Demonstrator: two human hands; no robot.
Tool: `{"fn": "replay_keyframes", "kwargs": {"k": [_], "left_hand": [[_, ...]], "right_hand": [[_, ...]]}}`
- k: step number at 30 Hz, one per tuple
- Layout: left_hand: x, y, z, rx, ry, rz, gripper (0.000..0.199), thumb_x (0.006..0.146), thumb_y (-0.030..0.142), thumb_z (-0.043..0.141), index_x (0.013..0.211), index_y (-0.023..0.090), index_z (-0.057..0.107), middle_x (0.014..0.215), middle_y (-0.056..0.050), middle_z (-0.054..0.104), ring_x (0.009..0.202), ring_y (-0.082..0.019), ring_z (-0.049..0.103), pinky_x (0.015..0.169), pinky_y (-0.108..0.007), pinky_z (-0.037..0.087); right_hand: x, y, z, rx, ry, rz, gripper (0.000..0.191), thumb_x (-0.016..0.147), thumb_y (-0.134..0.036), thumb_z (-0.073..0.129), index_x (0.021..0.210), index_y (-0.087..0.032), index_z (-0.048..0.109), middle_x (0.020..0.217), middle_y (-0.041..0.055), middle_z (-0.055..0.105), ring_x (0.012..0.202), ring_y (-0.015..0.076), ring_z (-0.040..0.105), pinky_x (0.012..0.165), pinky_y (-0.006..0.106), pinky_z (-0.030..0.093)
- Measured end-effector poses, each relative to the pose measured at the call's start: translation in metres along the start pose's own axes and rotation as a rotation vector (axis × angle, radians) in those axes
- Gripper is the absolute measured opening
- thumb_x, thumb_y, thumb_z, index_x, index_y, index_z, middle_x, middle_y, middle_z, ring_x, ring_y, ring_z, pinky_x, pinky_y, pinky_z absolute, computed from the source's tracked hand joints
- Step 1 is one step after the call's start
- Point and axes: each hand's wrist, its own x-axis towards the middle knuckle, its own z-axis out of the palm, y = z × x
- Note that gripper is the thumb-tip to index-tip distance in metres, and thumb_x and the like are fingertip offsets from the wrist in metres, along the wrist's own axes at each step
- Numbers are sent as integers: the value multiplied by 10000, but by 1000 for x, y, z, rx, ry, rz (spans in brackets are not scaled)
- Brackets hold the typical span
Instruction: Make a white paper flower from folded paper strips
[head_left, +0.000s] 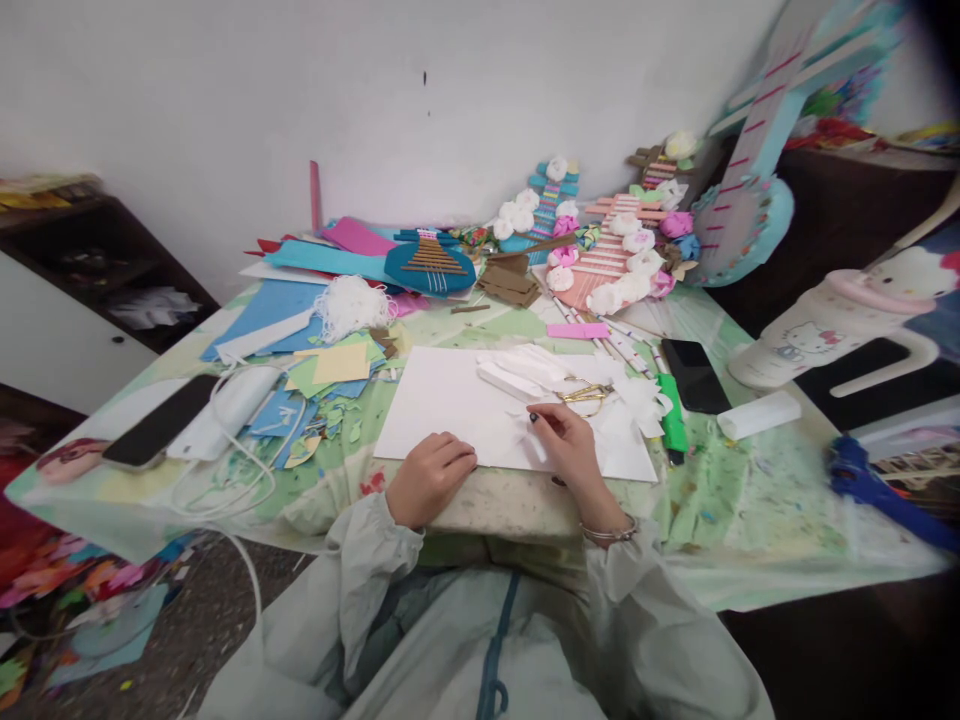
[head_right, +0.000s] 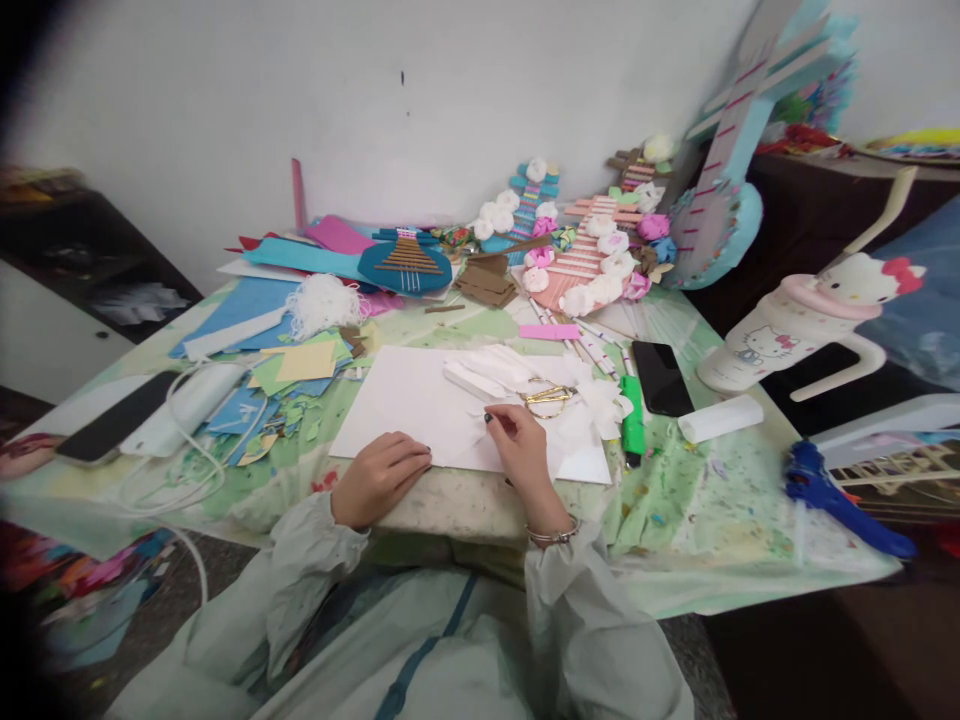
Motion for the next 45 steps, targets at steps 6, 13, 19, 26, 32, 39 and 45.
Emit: {"fn": "replay_keyframes", "kwargs": {"k": [6, 13, 19, 26, 32, 39, 45], "left_hand": [[-6, -5, -1, -17, 9, 50, 133, 844, 137, 511, 903, 162, 627, 901, -77, 669, 852, -180, 561, 755, -345, 483], [-12, -10, -4, -55, 44, 21, 151, 831, 120, 510, 926, 160, 620, 888, -82, 669, 842, -180, 575, 757, -345, 506], [-14, -11, -3, -195, 190, -208, 156, 836, 124, 498, 928, 168, 616, 910, -73, 666, 863, -152, 608, 787, -306, 521], [-13, -15, -1, -165, 207, -192, 174, 844, 112, 510, 973, 176, 609, 986, -81, 653, 942, -170, 591, 839, -340, 509], [-13, -14, -3, -60, 193, -227, 191, 828, 118, 536, 998, 178, 599, 990, -89, 630, 977, -198, 539, 856, -379, 477], [-11, -10, -3, 4, 77, -167, 127, 838, 191, 548, 945, 174, 614, 895, -76, 635, 883, -192, 524, 803, -371, 453], [-7, -9, -4, -6, 41, -168, 134, 854, 162, 509, 918, 170, 627, 868, -74, 639, 864, -192, 523, 786, -366, 448]], "right_hand": [[1, -1, -4, 148, -36, 47, 218, 734, -266, 579, 913, -174, 664, 897, 57, 665, 816, 179, 596, 761, 322, 470], [-1, 0, -7, 38, -177, -103, 446, 601, -62, 427, 963, -199, 648, 886, 30, 640, 830, 164, 569, 761, 313, 448], [-3, -5, -4, -193, -224, -242, 399, 638, -65, 520, 980, -220, 655, 965, 48, 597, 910, 191, 542, 809, 330, 437], [-4, -1, 2, -236, -178, -264, 221, 713, -87, 546, 787, -232, 695, 870, 37, 607, 872, 186, 561, 800, 328, 444], [-4, -1, 1, -257, -174, -232, 186, 735, -118, 568, 804, -215, 711, 860, 41, 613, 828, 173, 570, 746, 303, 452], [-4, -3, 1, -238, -207, -198, 175, 745, -133, 561, 807, -209, 706, 821, 33, 615, 701, 143, 564, 643, 265, 453], [-5, -4, 1, -192, -214, -185, 182, 746, -137, 560, 822, -213, 708, 832, 31, 620, 682, 134, 571, 638, 260, 458]]}}
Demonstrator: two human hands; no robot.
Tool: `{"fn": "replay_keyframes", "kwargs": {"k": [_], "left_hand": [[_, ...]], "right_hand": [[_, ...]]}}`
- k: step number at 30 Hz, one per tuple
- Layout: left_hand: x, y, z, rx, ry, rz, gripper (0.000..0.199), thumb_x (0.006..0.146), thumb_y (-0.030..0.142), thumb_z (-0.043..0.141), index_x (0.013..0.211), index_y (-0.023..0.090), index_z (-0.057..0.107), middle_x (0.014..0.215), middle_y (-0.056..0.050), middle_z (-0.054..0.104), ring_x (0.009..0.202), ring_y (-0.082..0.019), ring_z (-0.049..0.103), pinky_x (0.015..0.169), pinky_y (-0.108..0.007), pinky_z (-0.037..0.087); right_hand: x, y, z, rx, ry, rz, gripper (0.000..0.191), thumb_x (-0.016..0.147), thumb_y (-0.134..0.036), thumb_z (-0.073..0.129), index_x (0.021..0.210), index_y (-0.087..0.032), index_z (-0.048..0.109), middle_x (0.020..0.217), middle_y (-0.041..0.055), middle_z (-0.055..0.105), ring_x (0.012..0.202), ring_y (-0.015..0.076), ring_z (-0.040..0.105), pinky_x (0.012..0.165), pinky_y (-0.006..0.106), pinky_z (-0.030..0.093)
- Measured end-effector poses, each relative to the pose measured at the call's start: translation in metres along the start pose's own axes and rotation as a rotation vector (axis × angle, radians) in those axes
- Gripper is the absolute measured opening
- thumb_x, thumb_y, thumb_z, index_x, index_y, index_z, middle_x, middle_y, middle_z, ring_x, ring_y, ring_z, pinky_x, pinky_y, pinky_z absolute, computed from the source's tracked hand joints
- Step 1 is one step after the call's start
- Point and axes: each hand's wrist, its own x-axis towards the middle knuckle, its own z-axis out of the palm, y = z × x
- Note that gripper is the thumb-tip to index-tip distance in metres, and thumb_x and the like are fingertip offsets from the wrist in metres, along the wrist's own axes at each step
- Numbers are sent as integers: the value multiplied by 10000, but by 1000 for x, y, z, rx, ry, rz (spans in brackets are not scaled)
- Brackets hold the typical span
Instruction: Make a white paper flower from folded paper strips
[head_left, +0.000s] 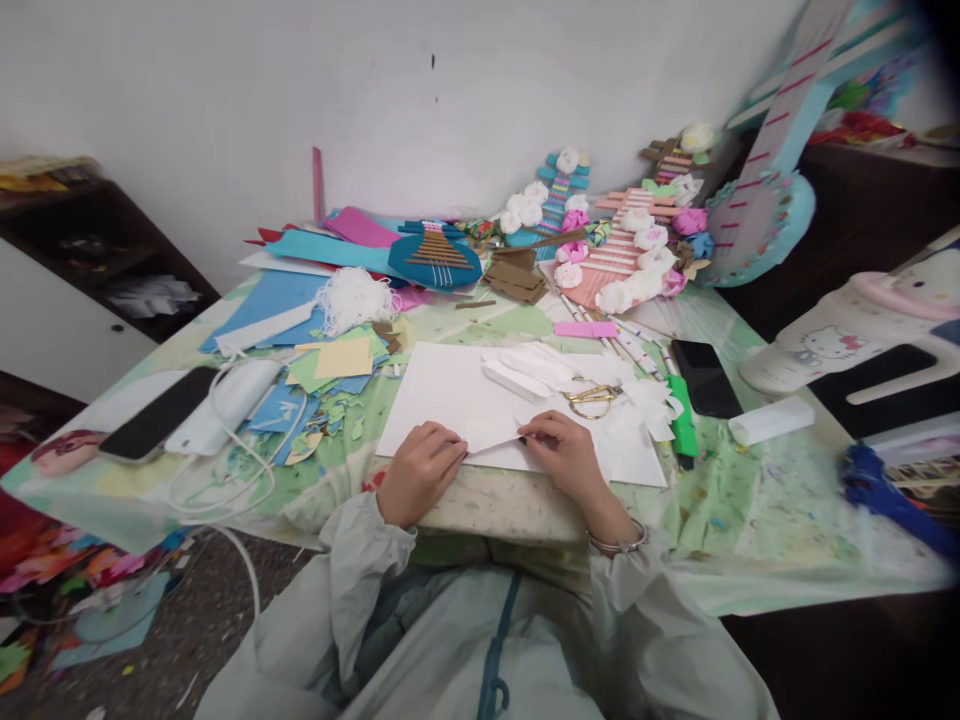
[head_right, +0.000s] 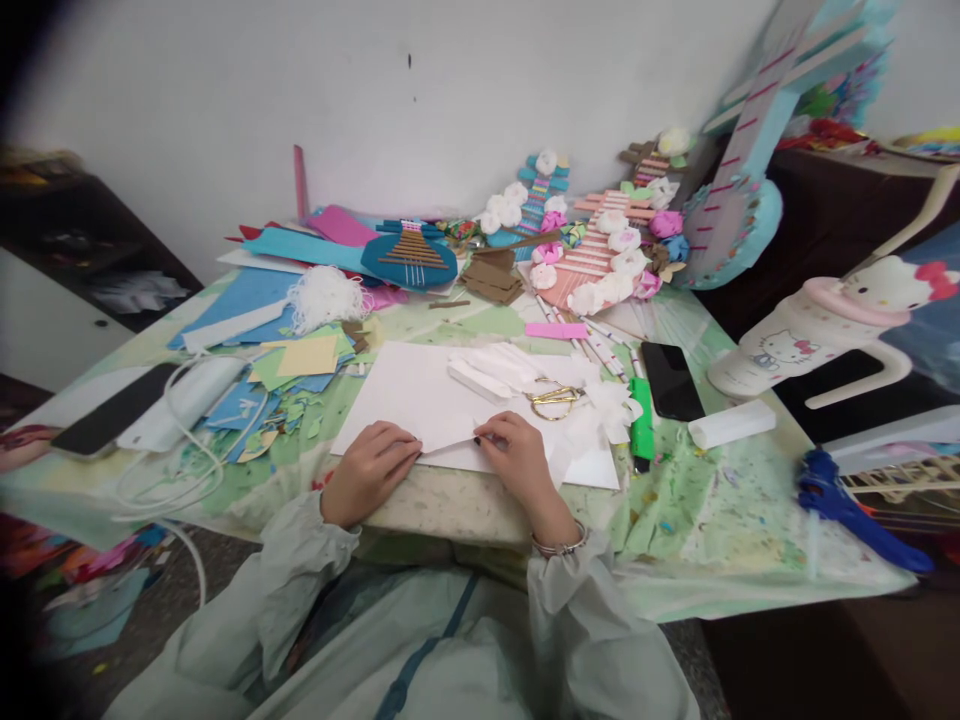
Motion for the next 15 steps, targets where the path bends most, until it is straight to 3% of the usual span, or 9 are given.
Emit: {"fn": "replay_keyframes", "kwargs": {"k": [9, 15], "left_hand": [[4, -7, 1, -234, -7, -163, 123, 832, 152, 523, 844, 183, 641, 855, -60, 614, 841, -172, 543, 758, -327, 466], [7, -8, -2, -271, -52, -225, 110, 802, 143, 549, 807, 192, 648, 846, -38, 620, 830, -163, 556, 765, -315, 463]], "right_hand": [[2, 2, -3, -77, 2, 41, 126, 726, -175, 591, 758, -208, 708, 798, 33, 598, 699, 146, 562, 631, 268, 454], [3, 0, -5, -106, -18, 27, 89, 720, -196, 622, 755, -209, 702, 825, 41, 586, 770, 167, 562, 670, 287, 444]]}}
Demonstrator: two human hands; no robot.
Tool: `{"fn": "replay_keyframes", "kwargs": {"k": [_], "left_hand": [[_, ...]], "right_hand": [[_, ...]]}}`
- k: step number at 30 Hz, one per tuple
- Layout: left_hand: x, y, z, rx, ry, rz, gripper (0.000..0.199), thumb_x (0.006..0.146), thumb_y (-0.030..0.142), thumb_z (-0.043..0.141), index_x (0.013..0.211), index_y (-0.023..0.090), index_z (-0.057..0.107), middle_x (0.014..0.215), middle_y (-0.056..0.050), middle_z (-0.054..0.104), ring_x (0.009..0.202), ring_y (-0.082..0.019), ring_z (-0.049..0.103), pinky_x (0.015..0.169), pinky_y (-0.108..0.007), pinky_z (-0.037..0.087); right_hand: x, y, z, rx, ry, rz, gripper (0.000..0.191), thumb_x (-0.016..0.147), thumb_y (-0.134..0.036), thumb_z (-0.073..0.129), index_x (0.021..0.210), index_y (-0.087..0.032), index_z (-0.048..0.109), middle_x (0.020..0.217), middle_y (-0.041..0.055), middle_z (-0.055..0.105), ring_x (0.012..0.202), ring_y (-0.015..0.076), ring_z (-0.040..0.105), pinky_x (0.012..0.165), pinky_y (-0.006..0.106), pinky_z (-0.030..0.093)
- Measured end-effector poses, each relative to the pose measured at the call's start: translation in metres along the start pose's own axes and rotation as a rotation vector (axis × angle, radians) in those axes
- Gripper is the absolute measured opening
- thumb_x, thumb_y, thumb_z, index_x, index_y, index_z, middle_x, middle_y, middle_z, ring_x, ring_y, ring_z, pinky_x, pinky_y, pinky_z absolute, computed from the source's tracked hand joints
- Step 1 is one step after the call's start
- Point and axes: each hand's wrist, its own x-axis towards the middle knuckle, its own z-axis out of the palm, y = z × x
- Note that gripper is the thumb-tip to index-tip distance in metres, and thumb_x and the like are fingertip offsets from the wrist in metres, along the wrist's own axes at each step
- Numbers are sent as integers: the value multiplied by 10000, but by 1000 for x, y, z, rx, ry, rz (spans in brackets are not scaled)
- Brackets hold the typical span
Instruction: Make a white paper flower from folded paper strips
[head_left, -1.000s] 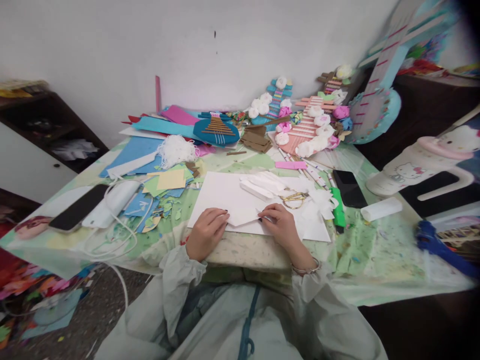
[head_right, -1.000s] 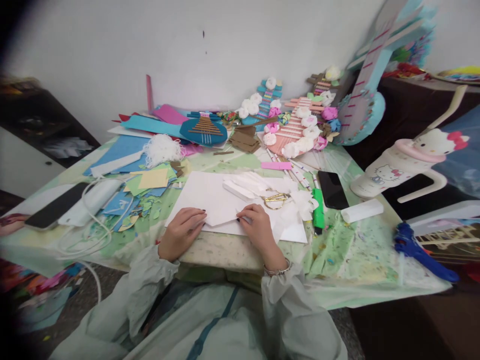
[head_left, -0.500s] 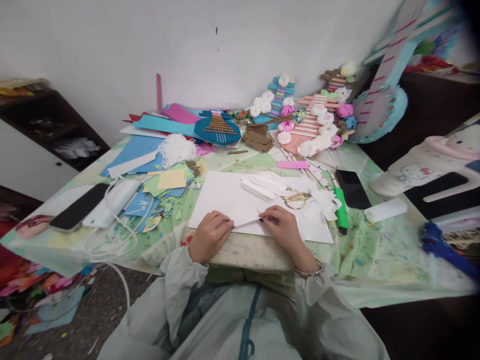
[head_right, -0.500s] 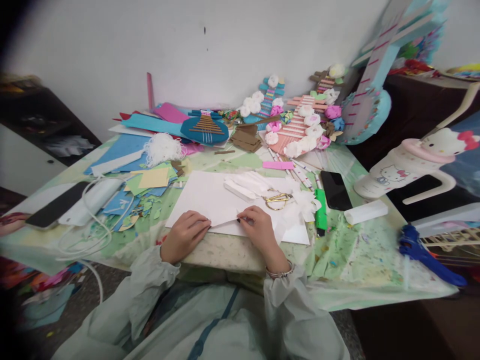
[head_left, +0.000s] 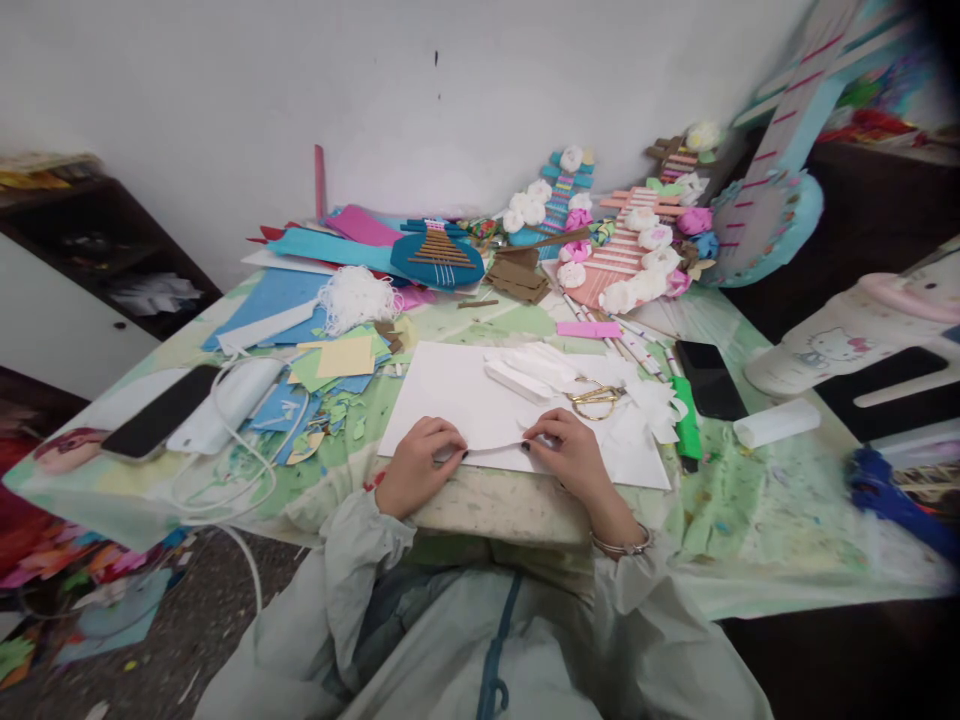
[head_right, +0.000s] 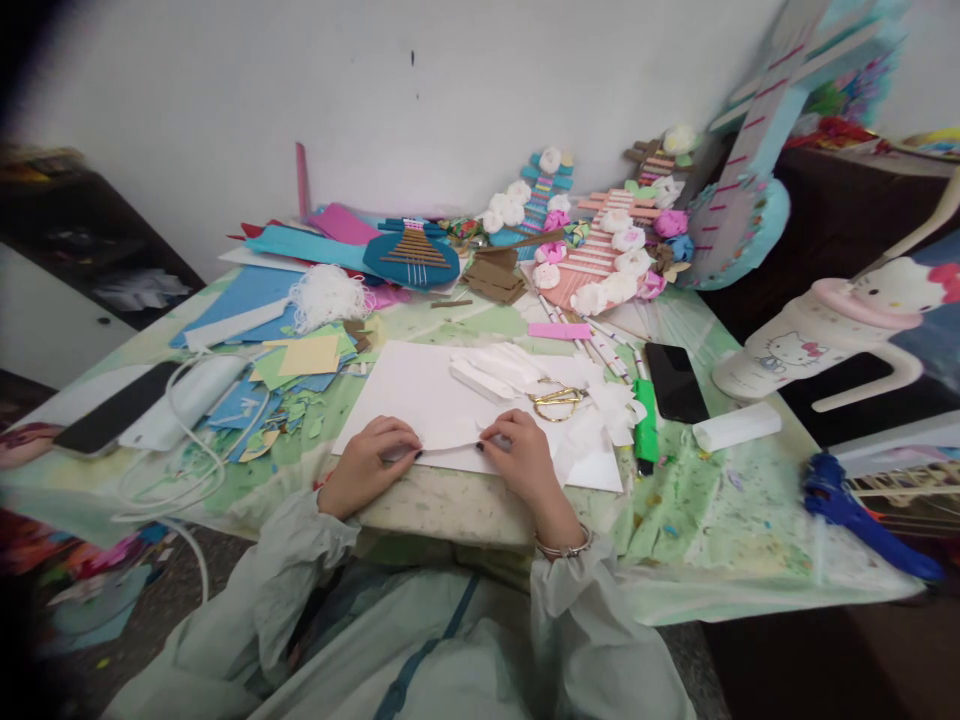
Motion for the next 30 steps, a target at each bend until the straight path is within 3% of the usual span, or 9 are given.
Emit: {"fn": "replay_keyframes", "kwargs": {"k": [17, 30], "left_hand": [[5, 3, 1, -31, -49, -133, 54, 742, 132, 583, 752, 181, 603, 849, -34, 598, 840, -185, 535, 767, -338, 440], [7, 5, -2, -38, -121, -144, 79, 765, 154, 544, 781, 186, 614, 886, -35, 588, 870, -183, 527, 800, -327, 419]], "right_hand": [[2, 3, 0, -26, -19, 35, 50, 675, -166, 629, 670, -200, 665, 840, 33, 603, 797, 176, 555, 717, 312, 425], [2, 2, -1, -10, -40, 17, 69, 698, -143, 597, 688, -187, 649, 857, 38, 598, 829, 174, 551, 745, 305, 413]]}}
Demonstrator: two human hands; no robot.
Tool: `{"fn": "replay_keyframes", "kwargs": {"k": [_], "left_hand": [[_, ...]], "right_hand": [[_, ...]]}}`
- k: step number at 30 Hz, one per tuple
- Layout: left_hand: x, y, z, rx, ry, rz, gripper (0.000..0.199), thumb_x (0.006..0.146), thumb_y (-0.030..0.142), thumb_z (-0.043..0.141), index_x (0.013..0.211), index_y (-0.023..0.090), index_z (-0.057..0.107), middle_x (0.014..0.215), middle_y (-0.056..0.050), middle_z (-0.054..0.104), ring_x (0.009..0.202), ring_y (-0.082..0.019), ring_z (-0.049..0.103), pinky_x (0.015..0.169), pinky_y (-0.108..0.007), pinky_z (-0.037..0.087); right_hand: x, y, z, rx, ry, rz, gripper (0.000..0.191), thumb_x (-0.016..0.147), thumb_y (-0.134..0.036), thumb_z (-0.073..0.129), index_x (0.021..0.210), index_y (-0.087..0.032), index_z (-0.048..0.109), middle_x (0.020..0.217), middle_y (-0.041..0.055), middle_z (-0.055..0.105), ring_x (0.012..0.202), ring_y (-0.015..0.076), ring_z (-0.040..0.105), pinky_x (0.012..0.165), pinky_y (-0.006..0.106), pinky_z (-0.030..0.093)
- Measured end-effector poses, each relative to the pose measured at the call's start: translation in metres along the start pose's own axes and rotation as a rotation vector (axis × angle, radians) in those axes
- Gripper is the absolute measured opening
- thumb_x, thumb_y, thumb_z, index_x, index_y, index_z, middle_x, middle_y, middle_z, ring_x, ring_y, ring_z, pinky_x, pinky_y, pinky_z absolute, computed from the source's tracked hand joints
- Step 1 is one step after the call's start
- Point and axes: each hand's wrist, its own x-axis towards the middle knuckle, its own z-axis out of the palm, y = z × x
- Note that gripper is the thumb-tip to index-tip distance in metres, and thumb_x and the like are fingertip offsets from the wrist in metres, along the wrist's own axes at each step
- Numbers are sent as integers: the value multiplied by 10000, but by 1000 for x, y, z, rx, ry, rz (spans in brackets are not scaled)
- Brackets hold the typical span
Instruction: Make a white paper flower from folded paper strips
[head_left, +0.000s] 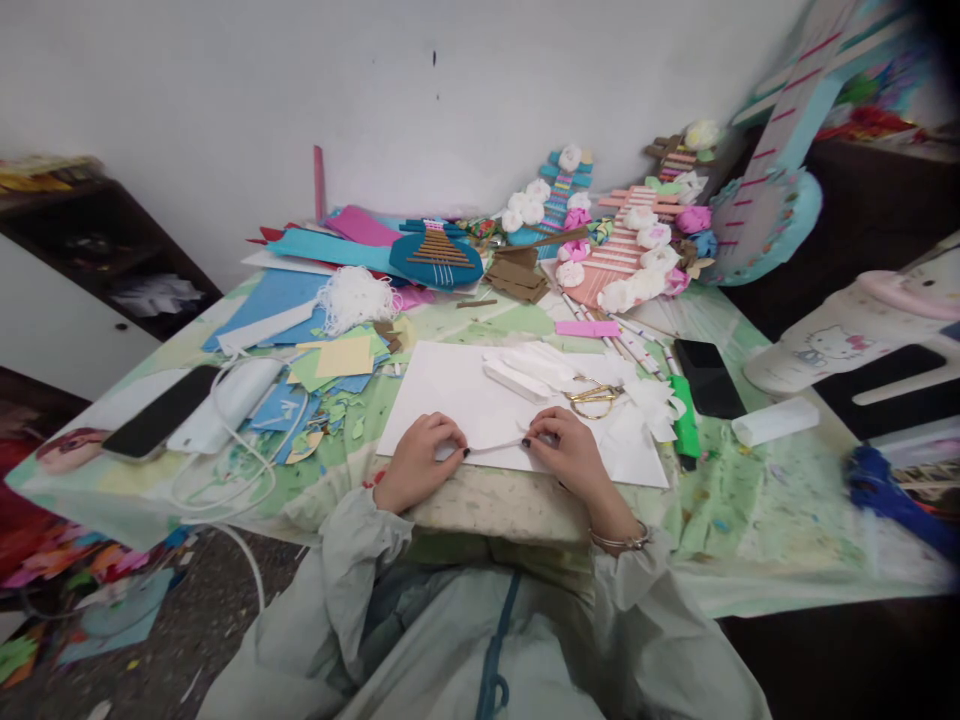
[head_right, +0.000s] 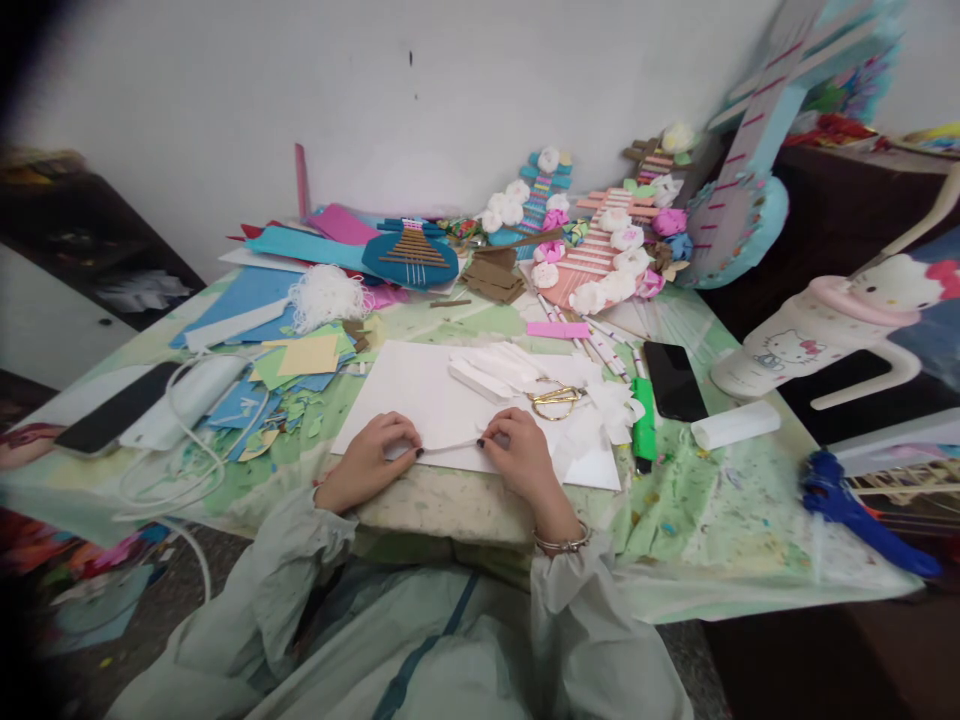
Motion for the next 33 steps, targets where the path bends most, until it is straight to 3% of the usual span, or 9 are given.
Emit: {"fn": "replay_keyframes", "kwargs": {"k": [10, 20, 33], "left_hand": [[1, 0, 3, 38, -14, -39, 45, 765, 157, 524, 748, 176, 561, 856, -34, 568, 849, -185, 504, 790, -328, 403], [3, 5, 14, 110, 106, -149, 38, 719, 166, 548, 698, 169, 578, 932, -47, 498, 862, -177, 515, 807, -320, 425], [9, 12, 17, 116, 131, -236, 42, 654, 153, 550, 618, 170, 564, 884, -47, 486, 830, -181, 524, 808, -331, 432]], "right_hand": [[0, -1, 1, -17, 3, 6, 58, 688, -140, 596, 667, -177, 634, 862, 37, 584, 831, 171, 546, 770, 310, 409], [1, 0, 5, -20, 34, 19, 59, 664, -132, 593, 641, -173, 629, 875, 36, 576, 832, 167, 550, 774, 307, 415], [1, -1, 6, -14, 39, 37, 73, 646, -111, 578, 628, -176, 608, 881, 34, 573, 835, 168, 547, 771, 307, 410]]}}
